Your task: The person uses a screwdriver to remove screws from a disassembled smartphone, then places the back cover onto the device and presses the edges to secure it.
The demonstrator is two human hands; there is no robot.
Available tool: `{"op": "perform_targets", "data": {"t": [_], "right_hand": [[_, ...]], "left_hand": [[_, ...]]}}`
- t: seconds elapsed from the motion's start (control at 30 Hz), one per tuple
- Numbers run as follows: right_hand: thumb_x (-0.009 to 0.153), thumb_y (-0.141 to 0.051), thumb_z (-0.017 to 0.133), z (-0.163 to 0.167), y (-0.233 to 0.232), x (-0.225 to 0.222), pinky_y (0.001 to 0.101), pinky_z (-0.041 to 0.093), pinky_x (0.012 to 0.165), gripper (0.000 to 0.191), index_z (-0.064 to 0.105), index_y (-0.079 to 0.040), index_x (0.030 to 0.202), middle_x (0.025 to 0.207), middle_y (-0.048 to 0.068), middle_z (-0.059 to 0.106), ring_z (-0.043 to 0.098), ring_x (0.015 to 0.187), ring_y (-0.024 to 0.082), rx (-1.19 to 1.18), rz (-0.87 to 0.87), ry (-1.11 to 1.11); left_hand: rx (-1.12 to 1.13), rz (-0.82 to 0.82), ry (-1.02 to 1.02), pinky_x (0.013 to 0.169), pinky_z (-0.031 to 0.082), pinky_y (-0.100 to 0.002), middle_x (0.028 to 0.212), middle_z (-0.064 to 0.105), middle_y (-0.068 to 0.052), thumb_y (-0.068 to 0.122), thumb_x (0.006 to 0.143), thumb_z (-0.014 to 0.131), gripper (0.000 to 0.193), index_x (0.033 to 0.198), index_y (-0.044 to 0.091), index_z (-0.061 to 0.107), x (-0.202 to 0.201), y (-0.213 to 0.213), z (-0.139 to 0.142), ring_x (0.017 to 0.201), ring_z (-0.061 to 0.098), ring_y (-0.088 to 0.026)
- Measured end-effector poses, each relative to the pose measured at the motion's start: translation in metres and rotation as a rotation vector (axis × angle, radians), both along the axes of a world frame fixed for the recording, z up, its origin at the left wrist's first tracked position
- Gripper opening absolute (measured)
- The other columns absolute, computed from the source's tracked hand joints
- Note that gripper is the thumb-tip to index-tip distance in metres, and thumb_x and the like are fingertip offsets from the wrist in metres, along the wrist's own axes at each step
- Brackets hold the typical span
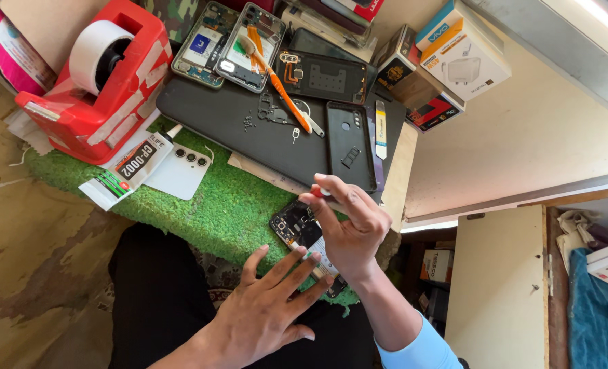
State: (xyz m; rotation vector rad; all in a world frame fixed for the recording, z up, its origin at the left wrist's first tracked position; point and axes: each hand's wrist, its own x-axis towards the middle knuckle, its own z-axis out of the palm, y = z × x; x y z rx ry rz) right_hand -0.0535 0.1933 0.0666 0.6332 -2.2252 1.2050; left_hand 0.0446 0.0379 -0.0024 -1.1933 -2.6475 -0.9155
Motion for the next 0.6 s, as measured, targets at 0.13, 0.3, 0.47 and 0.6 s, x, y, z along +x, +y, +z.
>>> {"op": "perform_targets", "data": {"t": [0.13, 0.3, 0.47, 0.6], "right_hand": [[0.085, -0.001, 0.083, -0.005, -0.001, 0.006, 0.0251, 0.061, 0.076, 0.038, 0.071, -0.001, 0.121, 0.094, 0.009, 0.076, 0.076, 0.086, 0.014, 0.055, -0.045, 0.007], [0.1, 0.003, 0.071, -0.004, 0.011, -0.008, 0.0251, 0.067, 0.081, 0.043, 0.058, -0.003, 0.141, 0.1, 0.011, 0.075, 0.077, 0.093, 0.015, -0.08, 0.037, 0.099], [0.11, 0.005, 0.064, 0.013, 0.049, -0.034, 0.0282, 0.064, 0.085, 0.049, 0.046, -0.001, 0.155, 0.111, 0.016, 0.074, 0.076, 0.098, 0.017, -0.14, -0.187, 0.15], [0.108, 0.005, 0.062, 0.01, 0.052, -0.045, 0.0303, 0.065, 0.088, 0.045, 0.048, 0.001, 0.15, 0.112, 0.017, 0.076, 0.077, 0.099, 0.018, -0.136, -0.17, 0.082]], "left_hand": [[-0.013, -0.016, -0.013, 0.109, 0.013, -0.069, 0.152, 0.037, -0.022, 0.056, 0.084, 0.071, 0.083, 0.152, 0.018, 0.041, -0.002, 0.001, -0.001, 0.144, 0.028, -0.039], [-0.027, 0.023, 0.046, 0.111, 0.012, -0.067, 0.155, 0.036, -0.018, 0.058, 0.079, 0.069, 0.087, 0.152, 0.019, 0.041, 0.001, 0.003, -0.006, 0.145, 0.027, -0.036], [0.009, 0.009, -0.002, 0.112, 0.011, -0.067, 0.156, 0.036, -0.016, 0.057, 0.083, 0.07, 0.084, 0.152, 0.018, 0.042, 0.001, 0.002, -0.012, 0.146, 0.026, -0.034], [0.034, -0.008, -0.04, 0.112, 0.009, -0.068, 0.158, 0.034, -0.017, 0.055, 0.082, 0.073, 0.085, 0.152, 0.018, 0.041, -0.001, 0.003, -0.015, 0.147, 0.024, -0.036]]}}
